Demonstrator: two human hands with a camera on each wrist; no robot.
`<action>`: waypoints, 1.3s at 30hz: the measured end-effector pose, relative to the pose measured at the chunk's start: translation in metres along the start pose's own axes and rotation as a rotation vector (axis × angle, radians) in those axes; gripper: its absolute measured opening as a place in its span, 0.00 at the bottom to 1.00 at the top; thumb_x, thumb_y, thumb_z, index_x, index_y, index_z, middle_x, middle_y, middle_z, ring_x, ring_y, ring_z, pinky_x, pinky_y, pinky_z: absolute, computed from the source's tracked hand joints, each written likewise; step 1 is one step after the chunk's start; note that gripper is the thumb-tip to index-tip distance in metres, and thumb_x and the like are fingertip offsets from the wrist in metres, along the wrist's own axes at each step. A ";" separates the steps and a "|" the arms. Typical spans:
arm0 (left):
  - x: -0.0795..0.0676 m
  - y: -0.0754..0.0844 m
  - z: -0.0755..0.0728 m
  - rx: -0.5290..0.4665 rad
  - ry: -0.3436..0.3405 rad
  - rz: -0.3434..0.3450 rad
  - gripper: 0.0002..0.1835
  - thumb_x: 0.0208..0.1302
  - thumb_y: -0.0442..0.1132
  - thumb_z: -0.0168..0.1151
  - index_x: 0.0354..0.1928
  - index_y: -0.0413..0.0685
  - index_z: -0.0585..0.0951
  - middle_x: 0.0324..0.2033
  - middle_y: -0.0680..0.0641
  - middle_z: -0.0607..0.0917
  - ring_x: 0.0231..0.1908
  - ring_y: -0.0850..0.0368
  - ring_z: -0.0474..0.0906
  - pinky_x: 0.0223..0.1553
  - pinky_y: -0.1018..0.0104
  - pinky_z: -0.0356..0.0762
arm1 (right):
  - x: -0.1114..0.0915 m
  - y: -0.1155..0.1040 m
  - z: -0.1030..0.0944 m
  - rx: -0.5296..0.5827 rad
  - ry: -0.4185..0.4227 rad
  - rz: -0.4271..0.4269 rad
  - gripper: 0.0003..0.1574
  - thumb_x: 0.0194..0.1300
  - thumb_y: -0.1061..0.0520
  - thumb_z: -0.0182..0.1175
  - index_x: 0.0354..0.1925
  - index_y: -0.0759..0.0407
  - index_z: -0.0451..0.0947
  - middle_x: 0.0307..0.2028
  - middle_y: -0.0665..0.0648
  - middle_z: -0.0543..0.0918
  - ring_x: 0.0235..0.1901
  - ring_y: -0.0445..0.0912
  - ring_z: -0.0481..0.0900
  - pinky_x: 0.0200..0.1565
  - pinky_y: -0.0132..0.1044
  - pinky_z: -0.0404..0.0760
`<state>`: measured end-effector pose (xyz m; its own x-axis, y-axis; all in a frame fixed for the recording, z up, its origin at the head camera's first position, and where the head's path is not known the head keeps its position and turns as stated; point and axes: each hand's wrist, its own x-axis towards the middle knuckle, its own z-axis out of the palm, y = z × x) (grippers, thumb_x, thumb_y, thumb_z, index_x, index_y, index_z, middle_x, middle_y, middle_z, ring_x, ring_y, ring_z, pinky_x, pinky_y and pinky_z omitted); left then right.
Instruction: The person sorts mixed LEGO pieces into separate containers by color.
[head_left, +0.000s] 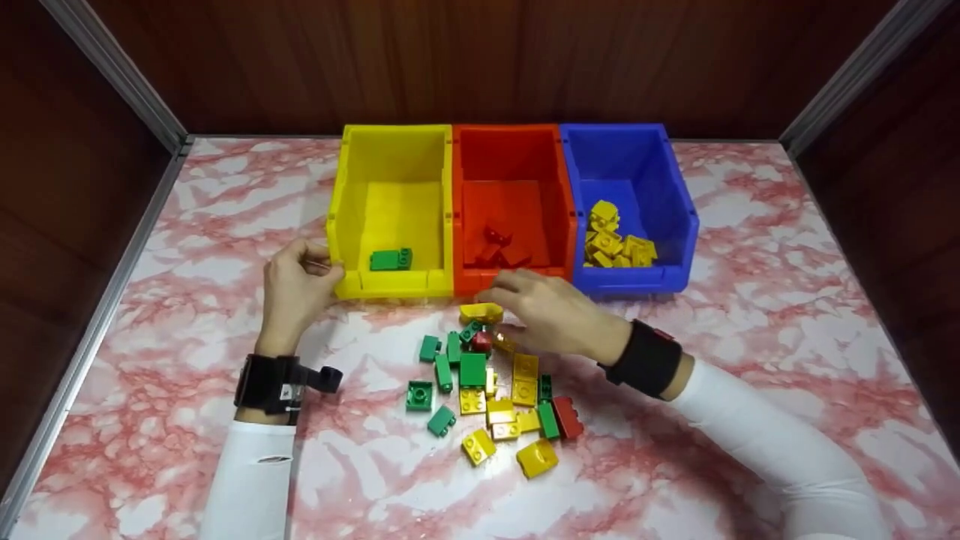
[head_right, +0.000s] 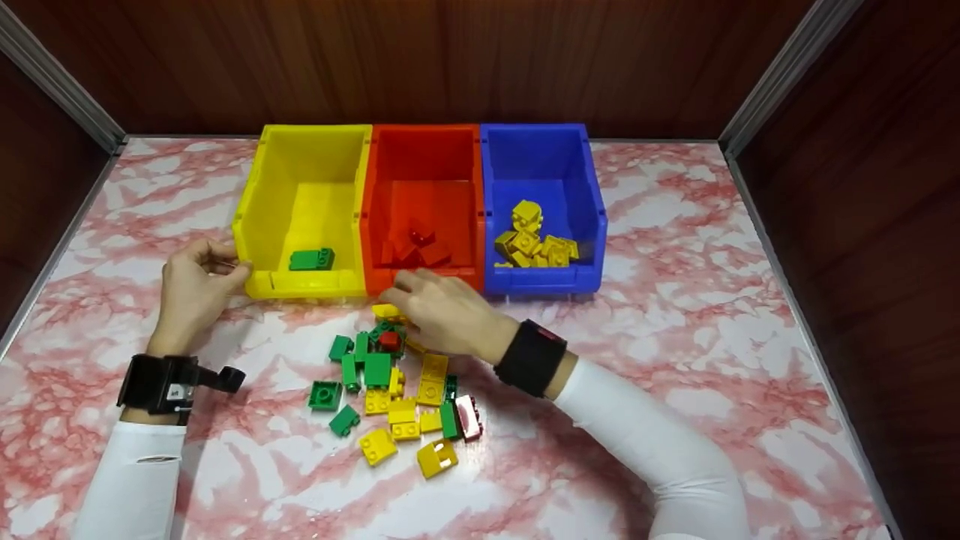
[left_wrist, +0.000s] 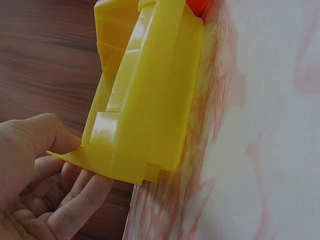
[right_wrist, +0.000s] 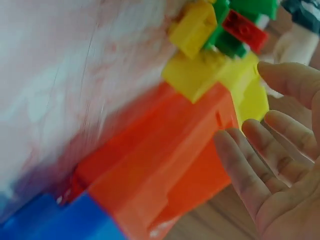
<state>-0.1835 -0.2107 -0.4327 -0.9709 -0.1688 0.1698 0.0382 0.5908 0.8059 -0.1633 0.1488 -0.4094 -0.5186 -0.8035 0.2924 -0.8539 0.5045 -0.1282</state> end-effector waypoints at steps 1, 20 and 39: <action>0.000 0.000 0.000 -0.002 0.001 -0.001 0.10 0.65 0.33 0.67 0.45 0.35 0.84 0.42 0.36 0.89 0.41 0.46 0.85 0.37 0.83 0.75 | 0.003 -0.001 0.002 -0.006 -0.024 0.005 0.25 0.63 0.56 0.75 0.58 0.59 0.85 0.46 0.59 0.87 0.43 0.52 0.88 0.43 0.42 0.91; -0.001 0.000 0.000 -0.009 0.002 0.003 0.10 0.65 0.33 0.66 0.45 0.35 0.83 0.43 0.35 0.89 0.41 0.45 0.86 0.37 0.84 0.75 | 0.024 -0.008 0.022 -0.061 -0.168 0.053 0.10 0.66 0.67 0.65 0.43 0.56 0.88 0.36 0.58 0.86 0.35 0.52 0.86 0.34 0.42 0.89; -0.001 0.000 -0.001 -0.007 -0.007 0.005 0.11 0.64 0.33 0.66 0.46 0.36 0.84 0.43 0.36 0.89 0.42 0.45 0.85 0.38 0.83 0.74 | -0.016 -0.012 -0.045 -0.086 0.141 0.016 0.14 0.59 0.67 0.74 0.44 0.60 0.88 0.36 0.59 0.88 0.36 0.52 0.86 0.36 0.40 0.90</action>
<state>-0.1821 -0.2112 -0.4322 -0.9723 -0.1607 0.1699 0.0444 0.5864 0.8088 -0.1424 0.1697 -0.3697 -0.5160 -0.7458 0.4213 -0.8352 0.5473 -0.0539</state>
